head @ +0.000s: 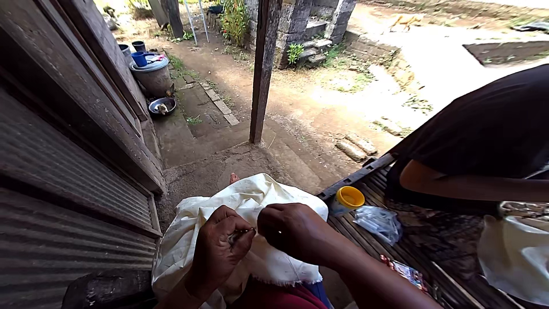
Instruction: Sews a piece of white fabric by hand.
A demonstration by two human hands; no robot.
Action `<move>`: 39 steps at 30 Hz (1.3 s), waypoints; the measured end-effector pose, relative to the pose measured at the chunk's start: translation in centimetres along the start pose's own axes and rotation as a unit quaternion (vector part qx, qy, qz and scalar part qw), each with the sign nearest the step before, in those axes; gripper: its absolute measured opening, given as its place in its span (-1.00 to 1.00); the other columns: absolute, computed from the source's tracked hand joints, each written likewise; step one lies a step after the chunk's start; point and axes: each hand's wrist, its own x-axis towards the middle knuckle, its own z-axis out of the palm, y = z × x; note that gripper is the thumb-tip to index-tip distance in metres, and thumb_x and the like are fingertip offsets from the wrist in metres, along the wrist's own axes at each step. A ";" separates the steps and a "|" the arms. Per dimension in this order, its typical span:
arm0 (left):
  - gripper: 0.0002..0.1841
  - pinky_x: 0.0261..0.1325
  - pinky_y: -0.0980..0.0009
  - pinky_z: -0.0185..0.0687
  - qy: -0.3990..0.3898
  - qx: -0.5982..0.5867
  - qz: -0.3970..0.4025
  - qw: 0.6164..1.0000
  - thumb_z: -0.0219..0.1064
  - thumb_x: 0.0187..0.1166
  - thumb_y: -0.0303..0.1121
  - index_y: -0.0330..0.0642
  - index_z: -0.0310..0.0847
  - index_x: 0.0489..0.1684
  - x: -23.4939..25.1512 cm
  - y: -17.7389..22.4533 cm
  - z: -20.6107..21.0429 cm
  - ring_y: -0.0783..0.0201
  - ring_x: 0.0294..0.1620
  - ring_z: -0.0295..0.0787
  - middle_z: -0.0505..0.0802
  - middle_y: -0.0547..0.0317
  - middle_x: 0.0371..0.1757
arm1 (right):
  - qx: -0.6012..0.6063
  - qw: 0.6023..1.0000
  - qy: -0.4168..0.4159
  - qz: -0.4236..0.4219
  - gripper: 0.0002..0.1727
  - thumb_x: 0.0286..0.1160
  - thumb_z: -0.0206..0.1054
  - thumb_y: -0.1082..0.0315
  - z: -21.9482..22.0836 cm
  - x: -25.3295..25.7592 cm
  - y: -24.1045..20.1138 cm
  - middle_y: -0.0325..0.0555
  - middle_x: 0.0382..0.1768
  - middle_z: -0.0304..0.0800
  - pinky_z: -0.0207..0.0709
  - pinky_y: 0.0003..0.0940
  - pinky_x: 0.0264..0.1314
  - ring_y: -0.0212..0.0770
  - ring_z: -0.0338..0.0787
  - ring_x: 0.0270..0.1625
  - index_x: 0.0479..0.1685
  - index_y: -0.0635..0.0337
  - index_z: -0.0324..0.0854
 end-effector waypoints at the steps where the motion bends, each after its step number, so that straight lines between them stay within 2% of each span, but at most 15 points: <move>1: -0.89 -0.10 0.80 0.58 0.004 0.001 -0.002 1.000 0.52 0.42 -0.30 -0.14 0.81 -0.37 0.0 -0.1 -0.1 0.63 -0.15 0.65 0.72 0.30 -0.23 | 0.024 0.999 -0.010 -0.040 -0.83 0.54 0.27 0.31 -0.2 0.0 0.0 -0.20 -0.51 0.70 0.55 -0.30 -0.51 -0.25 0.73 -0.46 -0.39 0.08 0.69; 3: -0.83 -0.10 0.80 0.56 -0.014 -0.008 0.001 1.000 0.49 0.49 -0.23 -0.13 0.79 -0.35 -0.2 -0.1 0.0 0.65 -0.15 0.63 0.70 0.31 -0.23 | 0.052 0.995 0.003 -0.088 -0.83 0.59 0.26 0.33 -0.3 0.1 -0.5 -0.18 -0.51 0.66 0.51 -0.35 -0.48 -0.25 0.69 -0.46 -0.36 0.10 0.68; 5: -0.87 -0.10 0.80 0.57 -0.026 -0.017 0.008 0.999 0.49 0.48 -0.27 -0.12 0.81 -0.34 -0.4 0.1 0.2 0.65 -0.14 0.63 0.70 0.30 -0.23 | 0.008 0.999 0.040 -0.032 -0.84 0.56 0.25 0.32 -0.1 0.2 -0.7 -0.16 -0.47 0.72 0.58 -0.30 -0.49 -0.22 0.76 -0.44 -0.34 0.10 0.67; 7: -0.94 -0.09 0.77 0.62 -0.008 -0.018 0.002 1.000 0.52 0.39 -0.35 -0.11 0.82 -0.36 -0.3 0.1 0.1 0.61 -0.13 0.67 0.73 0.30 -0.22 | -0.017 0.999 0.028 0.029 -0.86 0.51 0.27 0.32 0.1 0.2 -0.5 -0.16 -0.47 0.73 0.59 -0.24 -0.52 -0.20 0.77 -0.46 -0.36 0.10 0.68; 11: -0.85 -0.09 0.78 0.59 -0.010 -0.022 -0.003 1.000 0.49 0.48 -0.24 -0.12 0.79 -0.35 -0.3 -0.2 0.0 0.64 -0.13 0.65 0.72 0.32 -0.21 | 0.039 0.995 0.010 -0.089 -0.83 0.57 0.26 0.35 -0.3 0.1 -0.7 -0.19 -0.52 0.65 0.51 -0.35 -0.50 -0.25 0.69 -0.47 -0.38 0.10 0.67; 15: -0.93 -0.09 0.77 0.62 -0.014 -0.022 0.006 1.000 0.51 0.42 -0.34 -0.11 0.81 -0.35 -0.4 0.1 0.0 0.62 -0.13 0.67 0.73 0.30 -0.20 | -0.031 0.998 0.039 0.024 -0.85 0.52 0.26 0.32 0.2 0.3 -0.6 -0.17 -0.49 0.71 0.58 -0.27 -0.54 -0.21 0.76 -0.48 -0.37 0.10 0.67; 17: -0.93 -0.07 0.76 0.62 0.000 -0.016 0.007 1.000 0.50 0.41 -0.34 -0.11 0.80 -0.35 -0.1 -0.2 -0.2 0.60 -0.11 0.68 0.74 0.30 -0.20 | -0.005 1.000 0.009 -0.015 -0.85 0.48 0.30 0.33 0.1 0.1 -0.3 -0.19 -0.52 0.70 0.56 -0.28 -0.54 -0.23 0.74 -0.49 -0.42 0.09 0.68; 19: -0.86 -0.06 0.76 0.59 -0.013 -0.022 0.006 1.000 0.49 0.48 -0.26 -0.12 0.79 -0.34 -0.3 -0.4 -0.2 0.62 -0.10 0.65 0.73 0.31 -0.21 | 0.031 0.996 0.009 -0.078 -0.84 0.56 0.27 0.34 -0.1 0.1 -0.6 -0.20 -0.52 0.67 0.51 -0.35 -0.51 -0.25 0.69 -0.47 -0.39 0.09 0.68; 23: -0.93 -0.05 0.75 0.63 -0.026 -0.023 0.010 0.999 0.49 0.46 -0.31 -0.07 0.82 -0.32 -0.4 0.0 -0.1 0.61 -0.09 0.68 0.74 0.31 -0.18 | -0.024 0.999 0.045 0.018 -0.85 0.52 0.26 0.31 0.3 0.3 -0.7 -0.18 -0.49 0.72 0.57 -0.29 -0.54 -0.23 0.75 -0.48 -0.38 0.09 0.67; 25: -0.93 -0.04 0.73 0.65 -0.009 -0.020 0.010 1.000 0.49 0.45 -0.32 -0.08 0.82 -0.34 -0.3 -0.3 -0.3 0.58 -0.09 0.69 0.75 0.31 -0.18 | -0.003 1.000 0.019 -0.017 -0.85 0.48 0.28 0.32 0.1 0.1 -0.4 -0.19 -0.52 0.70 0.54 -0.29 -0.56 -0.24 0.73 -0.51 -0.42 0.08 0.68; 27: -0.85 -0.03 0.74 0.60 -0.019 -0.027 0.014 0.999 0.46 0.53 -0.23 -0.10 0.80 -0.32 -0.4 -0.5 -0.3 0.61 -0.08 0.66 0.74 0.31 -0.18 | 0.034 0.996 0.013 -0.080 -0.83 0.56 0.27 0.33 -0.2 0.1 -0.7 -0.19 -0.52 0.67 0.51 -0.35 -0.51 -0.25 0.69 -0.47 -0.39 0.09 0.68; 30: -0.89 -0.04 0.75 0.62 -0.032 -0.041 0.025 0.998 0.47 0.52 -0.28 -0.10 0.82 -0.27 -0.5 -0.2 -0.2 0.61 -0.08 0.66 0.73 0.29 -0.15 | -0.016 0.998 0.052 -0.009 -0.84 0.56 0.24 0.32 0.2 0.4 -1.0 -0.17 -0.49 0.70 0.56 -0.32 -0.52 -0.23 0.75 -0.46 -0.36 0.09 0.66; 32: -0.93 -0.03 0.72 0.65 -0.015 -0.033 0.027 0.999 0.46 0.49 -0.33 -0.09 0.82 -0.29 -0.3 -0.3 -0.3 0.58 -0.07 0.69 0.75 0.29 -0.14 | -0.025 0.999 0.033 0.019 -0.85 0.51 0.26 0.31 0.3 0.3 -0.6 -0.18 -0.50 0.70 0.56 -0.28 -0.55 -0.23 0.75 -0.49 -0.39 0.08 0.67; 35: -0.86 -0.03 0.73 0.61 -0.022 -0.032 0.022 0.999 0.45 0.55 -0.25 -0.11 0.81 -0.28 -0.4 -0.5 -0.4 0.61 -0.08 0.66 0.74 0.29 -0.16 | 0.028 0.997 0.011 -0.070 -0.83 0.56 0.27 0.33 -0.1 0.3 -0.8 -0.20 -0.51 0.68 0.52 -0.34 -0.52 -0.26 0.70 -0.47 -0.38 0.09 0.69; 39: -0.91 -0.02 0.72 0.65 -0.024 -0.031 0.031 0.999 0.46 0.52 -0.32 -0.11 0.84 -0.28 -0.4 -0.3 -0.3 0.58 -0.06 0.69 0.76 0.27 -0.14 | -0.022 0.999 0.045 0.022 -0.84 0.52 0.25 0.31 0.3 0.5 -0.9 -0.18 -0.50 0.70 0.56 -0.28 -0.55 -0.23 0.75 -0.49 -0.38 0.09 0.67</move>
